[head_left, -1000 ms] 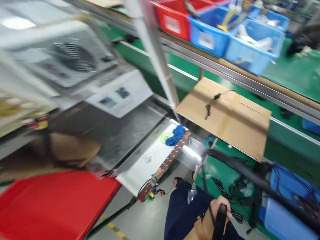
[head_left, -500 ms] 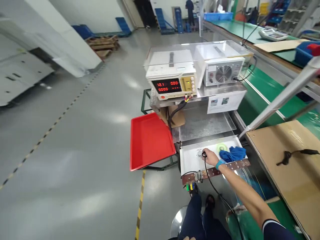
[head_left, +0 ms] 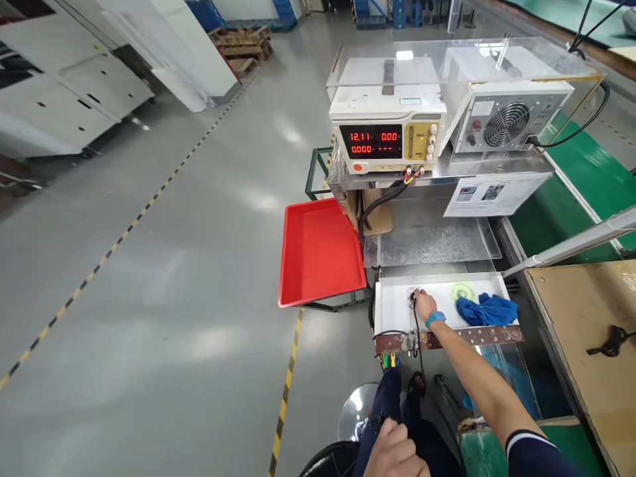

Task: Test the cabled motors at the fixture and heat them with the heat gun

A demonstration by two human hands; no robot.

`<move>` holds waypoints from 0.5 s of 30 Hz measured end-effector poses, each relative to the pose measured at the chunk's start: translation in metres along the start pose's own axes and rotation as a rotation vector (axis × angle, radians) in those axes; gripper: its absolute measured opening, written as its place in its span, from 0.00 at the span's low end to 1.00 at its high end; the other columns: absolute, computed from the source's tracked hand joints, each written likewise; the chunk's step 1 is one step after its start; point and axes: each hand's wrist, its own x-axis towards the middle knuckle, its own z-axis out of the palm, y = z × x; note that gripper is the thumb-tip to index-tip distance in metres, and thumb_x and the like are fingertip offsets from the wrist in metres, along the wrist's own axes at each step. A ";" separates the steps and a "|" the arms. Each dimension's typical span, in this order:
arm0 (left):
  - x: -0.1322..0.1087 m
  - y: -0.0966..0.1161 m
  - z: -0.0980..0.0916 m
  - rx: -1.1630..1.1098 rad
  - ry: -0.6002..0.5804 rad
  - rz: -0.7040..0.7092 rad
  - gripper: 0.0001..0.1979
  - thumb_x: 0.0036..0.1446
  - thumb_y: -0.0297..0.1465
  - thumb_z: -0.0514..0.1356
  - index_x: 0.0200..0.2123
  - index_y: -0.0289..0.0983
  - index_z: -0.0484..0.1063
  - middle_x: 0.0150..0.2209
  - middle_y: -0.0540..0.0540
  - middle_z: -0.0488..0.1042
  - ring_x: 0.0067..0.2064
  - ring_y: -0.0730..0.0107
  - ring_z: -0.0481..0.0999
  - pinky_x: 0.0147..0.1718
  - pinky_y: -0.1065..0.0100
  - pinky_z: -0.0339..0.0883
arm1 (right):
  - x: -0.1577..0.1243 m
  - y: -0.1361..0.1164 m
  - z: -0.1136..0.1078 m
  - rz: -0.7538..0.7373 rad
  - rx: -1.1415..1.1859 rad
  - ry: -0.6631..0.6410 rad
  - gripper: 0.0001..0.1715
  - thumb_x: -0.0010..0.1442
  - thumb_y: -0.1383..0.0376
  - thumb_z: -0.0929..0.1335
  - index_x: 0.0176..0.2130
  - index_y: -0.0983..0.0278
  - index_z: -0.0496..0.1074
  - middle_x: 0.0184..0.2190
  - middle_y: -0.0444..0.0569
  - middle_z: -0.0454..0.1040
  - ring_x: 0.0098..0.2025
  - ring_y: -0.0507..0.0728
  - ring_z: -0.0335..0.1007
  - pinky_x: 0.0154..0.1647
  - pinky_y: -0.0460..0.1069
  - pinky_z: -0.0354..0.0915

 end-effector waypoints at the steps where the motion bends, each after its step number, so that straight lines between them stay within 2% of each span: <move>1: 0.007 0.001 0.000 -0.006 0.004 -0.007 0.20 0.61 0.27 0.52 0.15 0.37 0.58 0.16 0.50 0.52 0.25 0.70 0.53 0.27 0.63 0.49 | -0.001 -0.001 -0.005 0.009 0.012 -0.011 0.09 0.60 0.78 0.66 0.36 0.65 0.68 0.31 0.45 0.72 0.31 0.50 0.65 0.33 0.45 0.57; 4: 0.023 0.006 0.001 -0.023 -0.049 -0.019 0.15 0.52 0.26 0.57 0.16 0.36 0.57 0.17 0.50 0.56 0.27 0.71 0.55 0.30 0.63 0.52 | -0.019 -0.007 -0.017 0.044 0.055 -0.039 0.07 0.62 0.74 0.67 0.32 0.65 0.68 0.29 0.46 0.72 0.33 0.50 0.66 0.35 0.44 0.58; 6: 0.025 0.008 0.011 -0.034 -0.062 0.056 0.15 0.50 0.28 0.59 0.16 0.36 0.58 0.17 0.51 0.57 0.28 0.71 0.55 0.34 0.63 0.55 | -0.051 -0.011 -0.015 0.065 0.083 -0.092 0.15 0.67 0.65 0.67 0.27 0.65 0.68 0.26 0.48 0.71 0.30 0.51 0.67 0.33 0.45 0.59; 8: 0.021 0.007 0.027 -0.025 -0.118 0.139 0.15 0.50 0.30 0.61 0.17 0.37 0.60 0.17 0.51 0.59 0.30 0.71 0.56 0.39 0.63 0.57 | -0.094 -0.014 -0.004 0.167 0.218 -0.275 0.26 0.68 0.54 0.65 0.23 0.64 0.65 0.20 0.48 0.69 0.24 0.51 0.66 0.27 0.45 0.60; 10: 0.013 0.003 0.047 -0.033 -0.238 0.215 0.15 0.52 0.33 0.62 0.18 0.37 0.63 0.18 0.52 0.61 0.31 0.70 0.57 0.41 0.62 0.58 | -0.136 -0.012 0.014 0.373 0.560 -0.529 0.29 0.67 0.47 0.65 0.24 0.64 0.64 0.19 0.47 0.68 0.20 0.52 0.65 0.22 0.46 0.61; 11: 0.008 0.000 0.056 -0.049 -0.310 0.246 0.15 0.53 0.34 0.61 0.18 0.38 0.63 0.18 0.52 0.62 0.31 0.70 0.57 0.41 0.62 0.57 | -0.153 -0.010 0.024 0.473 0.764 -0.613 0.28 0.66 0.47 0.65 0.25 0.64 0.65 0.21 0.47 0.69 0.20 0.52 0.66 0.21 0.46 0.63; 13: -0.002 -0.005 0.072 -0.098 -0.473 0.302 0.16 0.55 0.36 0.61 0.18 0.38 0.65 0.18 0.52 0.63 0.31 0.69 0.57 0.40 0.62 0.56 | -0.176 -0.004 0.043 0.617 1.101 -0.638 0.23 0.65 0.49 0.68 0.29 0.65 0.67 0.24 0.46 0.70 0.21 0.52 0.68 0.21 0.46 0.66; 15: -0.012 -0.010 0.082 -0.123 -0.608 0.326 0.16 0.55 0.37 0.61 0.18 0.38 0.66 0.17 0.52 0.65 0.31 0.69 0.57 0.40 0.62 0.56 | -0.185 0.000 0.058 0.688 1.288 -0.564 0.17 0.64 0.55 0.69 0.33 0.67 0.70 0.25 0.45 0.70 0.22 0.51 0.69 0.21 0.46 0.68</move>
